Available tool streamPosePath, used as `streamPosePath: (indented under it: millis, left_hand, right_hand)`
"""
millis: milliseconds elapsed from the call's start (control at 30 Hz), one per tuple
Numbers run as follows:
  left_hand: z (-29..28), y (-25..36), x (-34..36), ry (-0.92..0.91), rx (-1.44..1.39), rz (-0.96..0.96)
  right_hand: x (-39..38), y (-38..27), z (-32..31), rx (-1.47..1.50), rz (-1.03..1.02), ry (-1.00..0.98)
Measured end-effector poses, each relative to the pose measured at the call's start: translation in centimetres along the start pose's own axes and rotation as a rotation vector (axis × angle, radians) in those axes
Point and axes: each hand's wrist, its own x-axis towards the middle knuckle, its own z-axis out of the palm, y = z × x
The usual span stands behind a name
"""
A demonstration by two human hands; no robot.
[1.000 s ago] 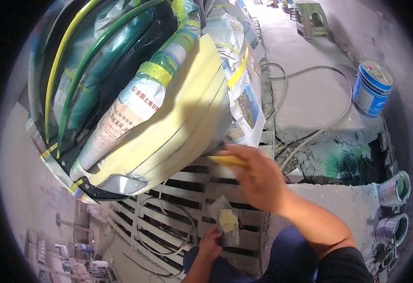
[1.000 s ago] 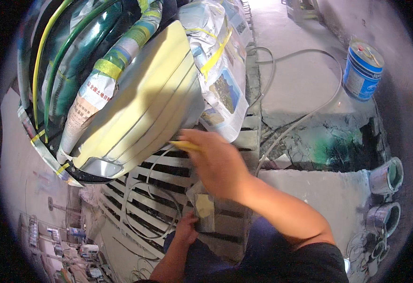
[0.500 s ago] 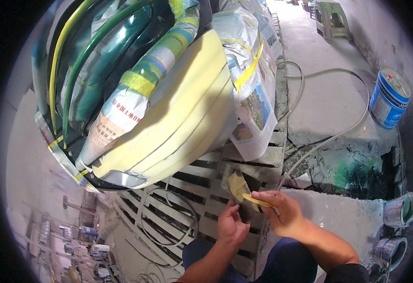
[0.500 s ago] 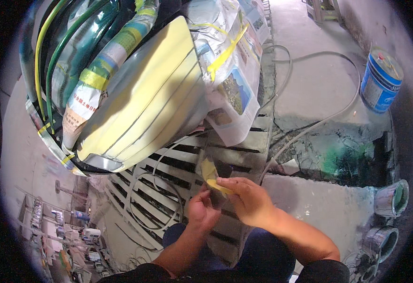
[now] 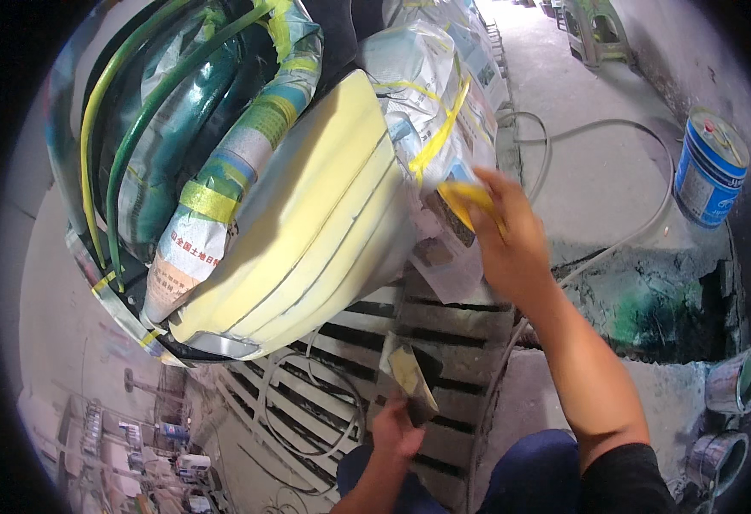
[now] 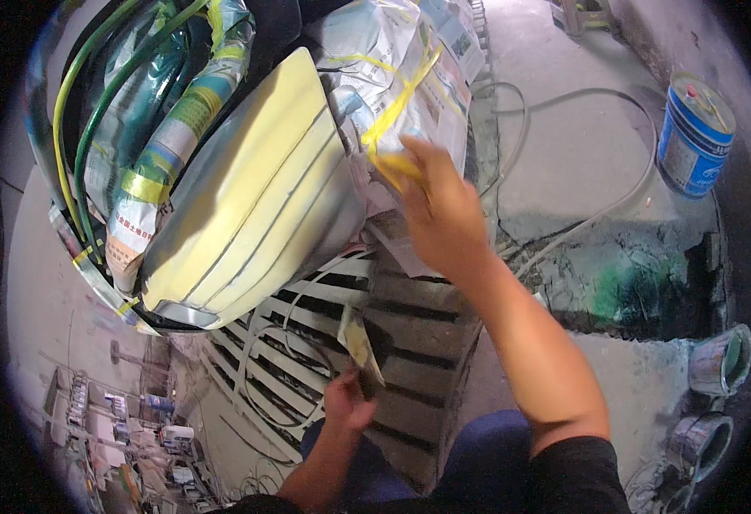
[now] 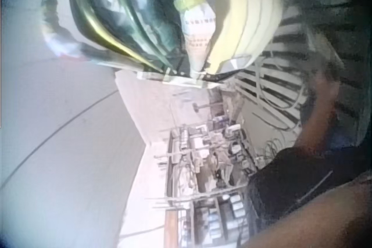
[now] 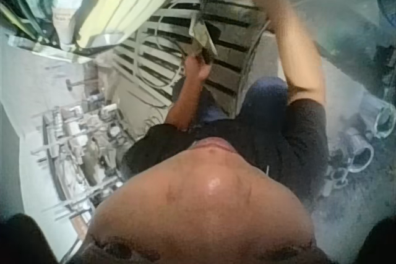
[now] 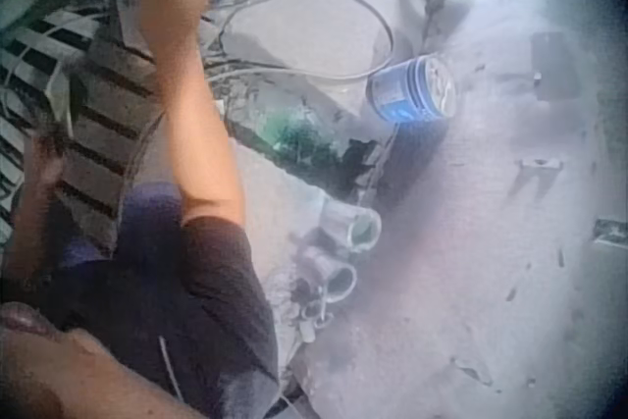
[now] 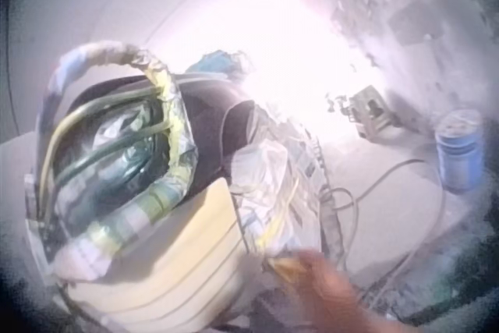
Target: The person sands a yellow car bumper with a yellow sanding sponge, repeatedly dipping the sponge into a putty-like substance on a metal scraper. The person works on the curved surface and edges of the bumper, occasionally adjusting the position of the part.
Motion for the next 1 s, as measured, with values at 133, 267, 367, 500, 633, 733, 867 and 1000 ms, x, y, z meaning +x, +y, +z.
streamPosePath:
  millis: [133,267,367,500,633,733,867,1000]
  left_hand:
    - [-1.2,-0.5,-1.9,0.008,0.05,-0.07]
    - [-4.7,-0.9,-1.8,-0.046,0.047,-0.116]
    - [-5.9,-1.0,-1.8,-0.076,0.02,-0.123]
    - [-5.9,-0.5,-2.4,-0.112,0.016,-0.127]
    - [-6.0,-0.1,-3.0,-0.144,-0.001,-0.166]
    - [-6.7,0.2,-3.4,-0.157,-0.003,-0.185]
    - [-7.7,0.6,-3.8,-0.122,-0.002,-0.217]
    - [-9.5,0.9,-3.9,-0.172,-0.043,-0.245]
  right_hand:
    - [5.2,-1.0,3.0,-0.104,-0.012,0.07]
    - [6.3,-0.5,5.1,-0.157,-0.195,0.132]
    - [6.1,-0.7,5.9,-0.201,-0.233,0.119]
    - [5.1,-1.7,6.2,-0.208,-0.251,0.074]
    - [3.3,-3.9,6.3,-0.249,-0.145,-0.031]
    - [1.8,-5.2,6.9,-0.257,-0.185,-0.037]
    - [-0.1,-7.8,7.7,-0.268,-0.165,-0.09]
    - [-1.7,-9.6,8.8,-0.268,-0.253,-0.033]
